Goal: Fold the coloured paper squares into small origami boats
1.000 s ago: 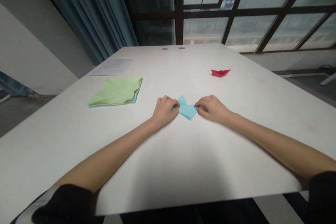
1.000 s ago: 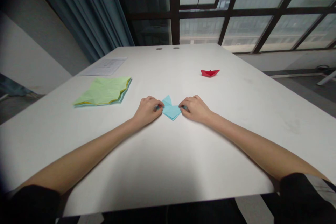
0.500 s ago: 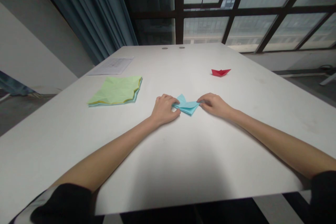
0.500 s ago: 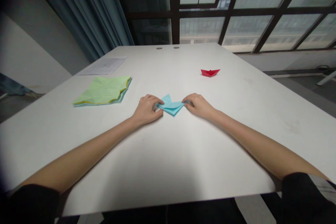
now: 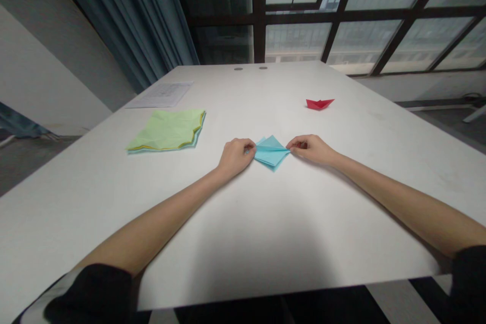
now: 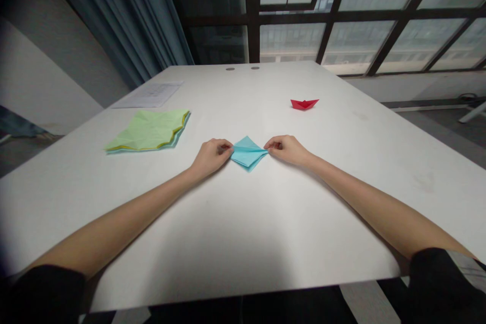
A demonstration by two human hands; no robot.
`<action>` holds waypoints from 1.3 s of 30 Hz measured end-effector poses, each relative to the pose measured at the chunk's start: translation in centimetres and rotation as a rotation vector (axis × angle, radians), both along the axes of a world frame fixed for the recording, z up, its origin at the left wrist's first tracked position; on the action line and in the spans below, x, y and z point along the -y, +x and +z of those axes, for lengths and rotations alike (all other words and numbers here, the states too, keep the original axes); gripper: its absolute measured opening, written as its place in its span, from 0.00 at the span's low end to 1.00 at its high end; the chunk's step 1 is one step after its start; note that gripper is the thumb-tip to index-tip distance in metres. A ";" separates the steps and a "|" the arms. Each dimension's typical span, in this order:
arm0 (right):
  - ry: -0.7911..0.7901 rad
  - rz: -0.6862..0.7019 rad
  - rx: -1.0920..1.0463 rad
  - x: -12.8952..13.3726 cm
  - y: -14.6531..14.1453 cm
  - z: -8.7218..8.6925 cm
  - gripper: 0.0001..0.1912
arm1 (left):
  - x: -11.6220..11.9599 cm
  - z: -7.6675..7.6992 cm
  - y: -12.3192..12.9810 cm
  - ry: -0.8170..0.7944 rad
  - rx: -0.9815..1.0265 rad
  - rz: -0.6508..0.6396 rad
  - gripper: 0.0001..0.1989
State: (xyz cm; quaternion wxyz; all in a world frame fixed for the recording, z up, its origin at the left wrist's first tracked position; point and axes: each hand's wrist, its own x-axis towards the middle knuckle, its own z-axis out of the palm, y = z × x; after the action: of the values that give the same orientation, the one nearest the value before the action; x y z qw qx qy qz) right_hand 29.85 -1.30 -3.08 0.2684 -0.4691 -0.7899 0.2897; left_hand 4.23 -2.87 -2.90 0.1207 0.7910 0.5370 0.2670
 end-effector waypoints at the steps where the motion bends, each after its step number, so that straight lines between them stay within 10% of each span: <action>1: -0.045 0.008 -0.044 -0.1 0.0 0.0 0.10 | 0.0 -0.1 0.0 -0.010 0.044 0.007 0.09; 10: -0.628 -0.012 -0.585 -0.2 -0.1 0.7 0.10 | -0.2 -0.4 -0.1 -0.042 0.229 0.045 0.08; 19: -0.719 -0.009 -0.687 -0.2 0.2 0.4 0.12 | -0.1 -0.2 0.1 -0.062 0.231 0.068 0.09; 39: 0.475 0.214 0.549 0.4 0.5 1.2 0.14 | 0.3 0.1 -0.2 0.168 -0.295 -0.185 0.13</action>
State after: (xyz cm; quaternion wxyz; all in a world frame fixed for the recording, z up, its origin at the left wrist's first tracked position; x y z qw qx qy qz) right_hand 30.38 -1.73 -1.87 0.1161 -0.3687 -0.9222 -0.0117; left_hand 4.04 -3.22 -2.75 -0.0018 0.8750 0.4495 0.1799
